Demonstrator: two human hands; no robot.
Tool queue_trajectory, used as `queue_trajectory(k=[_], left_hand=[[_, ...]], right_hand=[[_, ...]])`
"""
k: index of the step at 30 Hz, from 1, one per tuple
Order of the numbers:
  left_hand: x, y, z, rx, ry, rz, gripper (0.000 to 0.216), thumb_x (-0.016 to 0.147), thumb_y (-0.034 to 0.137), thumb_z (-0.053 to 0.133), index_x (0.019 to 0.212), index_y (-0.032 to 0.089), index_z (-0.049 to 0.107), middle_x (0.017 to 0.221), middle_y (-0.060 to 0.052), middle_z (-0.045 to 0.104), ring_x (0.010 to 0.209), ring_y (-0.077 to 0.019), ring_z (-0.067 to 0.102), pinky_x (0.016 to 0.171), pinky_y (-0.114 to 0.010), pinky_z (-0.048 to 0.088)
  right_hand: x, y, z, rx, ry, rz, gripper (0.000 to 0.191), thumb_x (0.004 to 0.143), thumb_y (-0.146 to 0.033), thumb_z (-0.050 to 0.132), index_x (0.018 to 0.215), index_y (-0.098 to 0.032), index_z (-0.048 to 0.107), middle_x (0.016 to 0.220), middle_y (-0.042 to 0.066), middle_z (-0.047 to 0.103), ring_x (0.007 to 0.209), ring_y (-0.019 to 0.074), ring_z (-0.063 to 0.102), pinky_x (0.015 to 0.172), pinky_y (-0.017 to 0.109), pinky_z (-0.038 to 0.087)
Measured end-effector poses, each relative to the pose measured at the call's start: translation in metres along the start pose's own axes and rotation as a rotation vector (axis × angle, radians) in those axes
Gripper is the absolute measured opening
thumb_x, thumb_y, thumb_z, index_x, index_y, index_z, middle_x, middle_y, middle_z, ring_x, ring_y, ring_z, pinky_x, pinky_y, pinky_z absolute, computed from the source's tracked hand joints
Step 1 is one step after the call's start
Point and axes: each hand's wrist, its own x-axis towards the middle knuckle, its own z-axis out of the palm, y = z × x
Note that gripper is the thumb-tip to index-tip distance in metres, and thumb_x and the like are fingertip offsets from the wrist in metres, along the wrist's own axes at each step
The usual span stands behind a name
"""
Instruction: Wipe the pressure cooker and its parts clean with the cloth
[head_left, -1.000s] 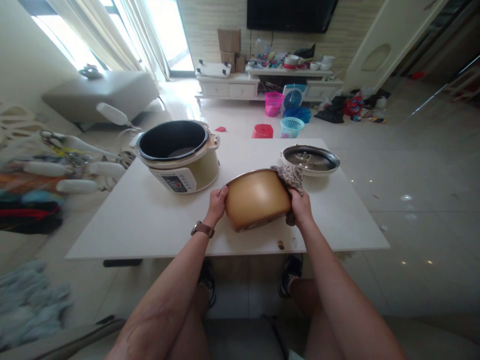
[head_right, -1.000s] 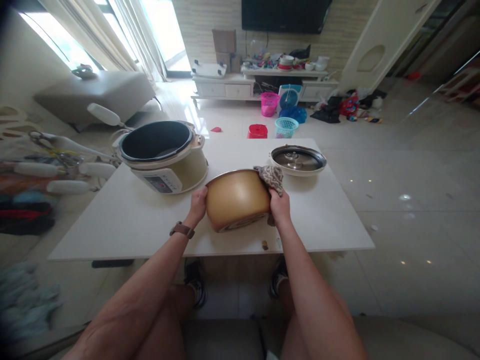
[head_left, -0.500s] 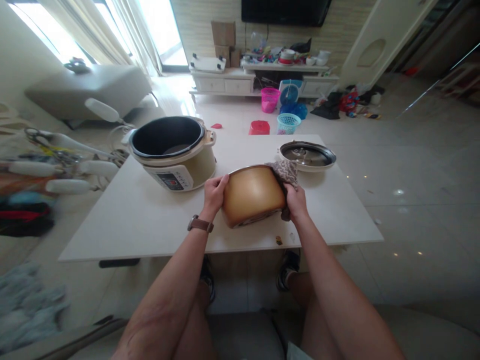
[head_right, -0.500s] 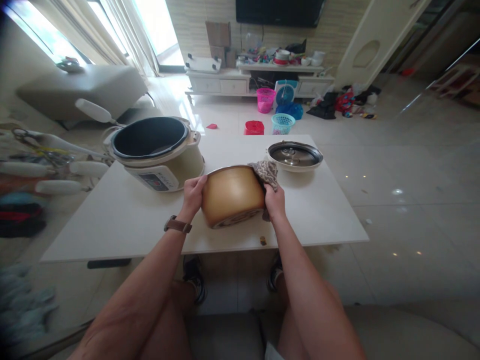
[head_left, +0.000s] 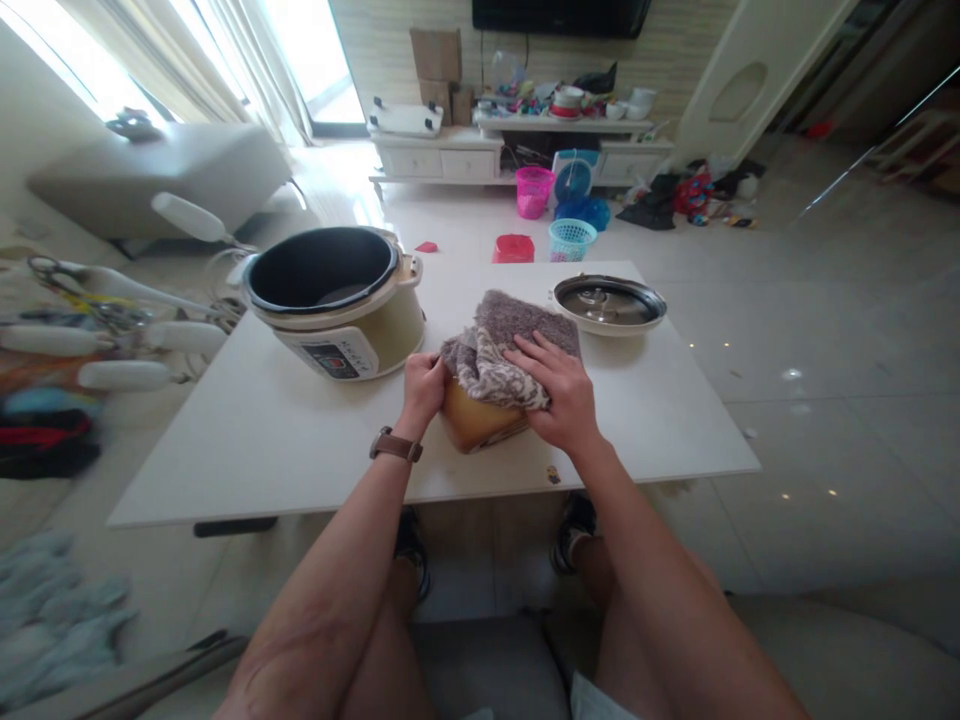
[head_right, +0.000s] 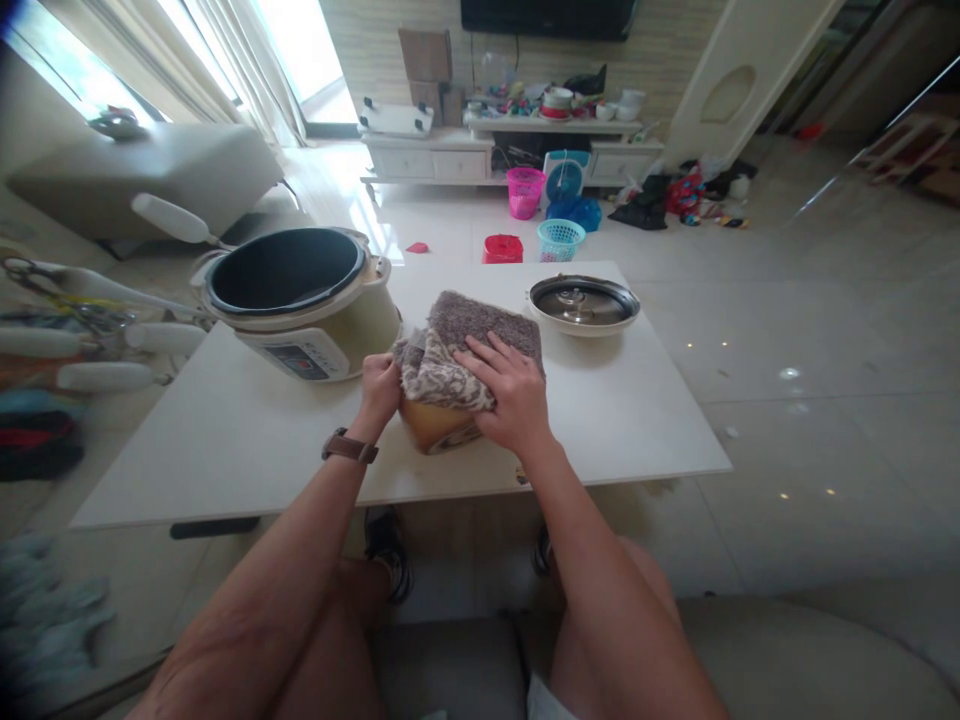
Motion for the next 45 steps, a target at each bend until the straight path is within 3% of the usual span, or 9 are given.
queue_trajectory(k=[8,16,20,25,29,33,36,40,45], left_hand=[[-0.005,-0.023,-0.006,-0.020,0.047,0.001,0.075,0.084,0.080,0.064,0.051,0.024,0.027,0.055,0.004,0.022,0.056,-0.0106,0.017,0.053,-0.033,0.012],[-0.013,-0.052,-0.013,-0.043,0.039,-0.019,0.073,0.091,0.083,0.058,0.056,0.023,0.036,0.057,0.002,0.034,0.061,-0.0143,0.029,0.056,-0.032,0.022],[-0.009,-0.035,-0.007,-0.110,0.081,0.026,0.068,0.088,0.074,0.068,0.056,0.023,0.036,0.060,0.003,0.034,0.061,-0.0139,0.030,0.056,-0.031,0.025],[-0.001,-0.018,0.000,-0.177,0.084,-0.035,0.075,0.081,0.075,0.074,0.051,0.023,0.029,0.054,0.005,0.024,0.053,-0.0095,0.018,0.050,-0.031,0.013],[0.001,-0.018,0.003,-0.183,0.075,-0.032,0.078,0.079,0.074,0.076,0.048,0.023,0.027,0.051,0.005,0.022,0.050,-0.0079,0.016,0.049,-0.031,0.008],[0.002,-0.017,0.004,-0.197,0.079,-0.035,0.078,0.081,0.071,0.078,0.046,0.023,0.027,0.049,0.005,0.021,0.050,-0.0079,0.016,0.049,-0.031,0.008],[0.002,-0.017,0.004,-0.205,0.075,-0.040,0.077,0.081,0.071,0.078,0.045,0.023,0.030,0.050,0.005,0.024,0.052,-0.0084,0.018,0.049,-0.031,0.010],[0.001,-0.023,0.003,-0.200,0.098,-0.040,0.077,0.082,0.071,0.078,0.047,0.022,0.029,0.050,0.005,0.024,0.050,-0.0080,0.020,0.049,-0.031,0.011],[-0.003,-0.039,0.000,-0.190,0.108,-0.024,0.082,0.076,0.089,0.070,0.050,0.023,0.028,0.052,0.004,0.024,0.052,-0.0091,0.018,0.050,-0.032,0.010]], right_hand=[[-0.006,0.057,0.031,0.443,0.378,0.586,0.036,0.086,-0.045,0.064,0.106,-0.019,0.080,0.108,0.009,0.084,0.107,0.0318,0.073,0.103,0.046,0.056],[-0.013,0.084,0.039,0.563,0.443,0.964,0.037,0.073,-0.048,0.068,0.090,-0.017,0.080,0.092,0.007,0.082,0.100,0.0305,0.071,0.096,0.043,0.056],[-0.008,0.080,0.038,0.556,0.455,0.960,0.035,0.073,-0.046,0.068,0.089,-0.018,0.080,0.094,0.007,0.083,0.101,0.0307,0.071,0.096,0.043,0.057],[-0.005,0.065,0.038,0.445,0.451,0.840,0.035,0.080,-0.047,0.065,0.096,-0.019,0.080,0.101,0.010,0.084,0.102,0.0340,0.073,0.100,0.049,0.056],[-0.005,0.041,0.028,0.276,0.386,0.537,0.038,0.089,-0.040,0.062,0.116,-0.022,0.080,0.119,0.011,0.083,0.115,0.0358,0.073,0.106,0.051,0.055],[-0.003,0.010,0.010,0.049,0.112,0.067,0.056,0.083,-0.027,0.065,0.139,-0.029,0.074,0.155,0.005,0.067,0.149,0.0358,0.056,0.123,0.052,0.042],[-0.002,-0.001,0.003,-0.042,-0.010,-0.075,0.064,0.082,-0.023,0.065,0.144,-0.032,0.070,0.162,0.003,0.061,0.158,0.0352,0.047,0.126,0.053,0.037],[-0.002,0.013,0.006,0.077,0.089,0.037,0.060,0.084,-0.024,0.062,0.143,-0.029,0.071,0.158,0.004,0.064,0.153,0.0329,0.052,0.125,0.050,0.041],[-0.006,0.045,0.023,0.374,0.332,0.444,0.039,0.088,-0.038,0.063,0.119,-0.022,0.079,0.122,0.010,0.082,0.119,0.0341,0.073,0.110,0.049,0.053]])
